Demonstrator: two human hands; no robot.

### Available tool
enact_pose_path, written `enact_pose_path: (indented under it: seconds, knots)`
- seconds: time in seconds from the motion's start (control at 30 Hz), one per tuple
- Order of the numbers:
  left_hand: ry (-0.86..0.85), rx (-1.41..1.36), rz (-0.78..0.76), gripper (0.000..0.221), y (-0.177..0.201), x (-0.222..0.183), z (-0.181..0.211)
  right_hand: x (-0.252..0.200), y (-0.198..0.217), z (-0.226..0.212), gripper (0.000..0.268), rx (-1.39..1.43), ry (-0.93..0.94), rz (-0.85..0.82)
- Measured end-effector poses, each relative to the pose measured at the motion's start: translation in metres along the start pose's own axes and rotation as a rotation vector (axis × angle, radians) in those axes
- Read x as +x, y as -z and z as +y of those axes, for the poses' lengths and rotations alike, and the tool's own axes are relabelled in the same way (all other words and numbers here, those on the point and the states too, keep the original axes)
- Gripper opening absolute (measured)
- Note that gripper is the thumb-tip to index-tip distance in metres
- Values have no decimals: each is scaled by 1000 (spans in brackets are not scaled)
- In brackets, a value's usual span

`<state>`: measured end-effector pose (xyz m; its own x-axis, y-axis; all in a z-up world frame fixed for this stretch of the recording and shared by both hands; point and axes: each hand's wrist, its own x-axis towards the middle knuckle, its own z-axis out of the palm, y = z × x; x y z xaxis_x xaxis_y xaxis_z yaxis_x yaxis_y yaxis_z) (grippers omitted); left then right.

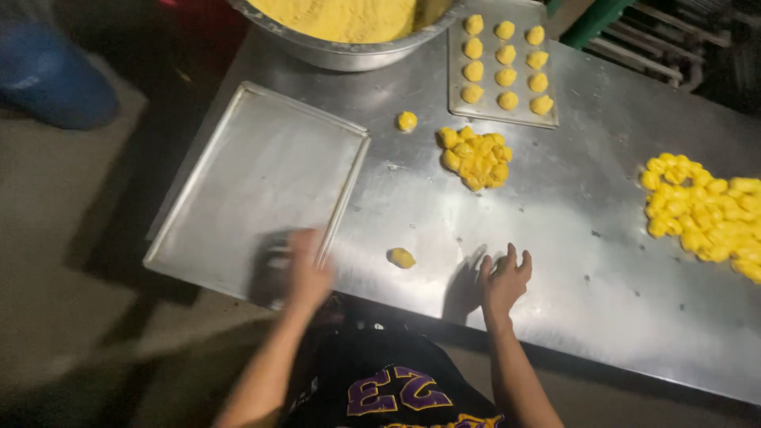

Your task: The recorder is shaping yellow dough into small balls and placing them onto a baking tray.

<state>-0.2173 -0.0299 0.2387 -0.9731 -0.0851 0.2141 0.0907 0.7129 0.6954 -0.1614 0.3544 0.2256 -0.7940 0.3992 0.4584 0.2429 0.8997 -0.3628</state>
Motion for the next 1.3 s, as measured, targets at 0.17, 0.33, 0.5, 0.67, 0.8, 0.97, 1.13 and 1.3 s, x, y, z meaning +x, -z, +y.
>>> enact_pose_path:
  seconds: [0.17, 0.33, 0.5, 0.67, 0.8, 0.97, 1.13, 1.3]
  knots:
    - [-247, -69, -445, 63, -118, -18, 78, 3, -16, 72, 39, -147, -30, -155]
    - [-274, -203, -413, 28, -124, -21, 68, -7, 13, 42, 25, 225, 37, -276]
    - [-401, 113, -267, 44, -97, 27, 42, -8, 3, 70, 38, 94, 452, -419]
    - [-496, 207, -137, 35, -135, 84, 57, 64, -81, 77, 26, 54, 355, -254]
    - [-360, 81, -147, 24, -175, 59, 101, 49, -102, 25, 26, 197, 103, -205]
    - [-365, 75, -299, 23, -175, 1, 109, 7, -46, 23, 33, 242, 186, -353]
    - [-537, 401, -415, 35, -146, 23, 41, 1, -26, 126, 33, 64, 514, -473]
    - [-529, 120, -179, 24, -174, 106, 59, 95, -78, 104, 31, 184, 330, -320]
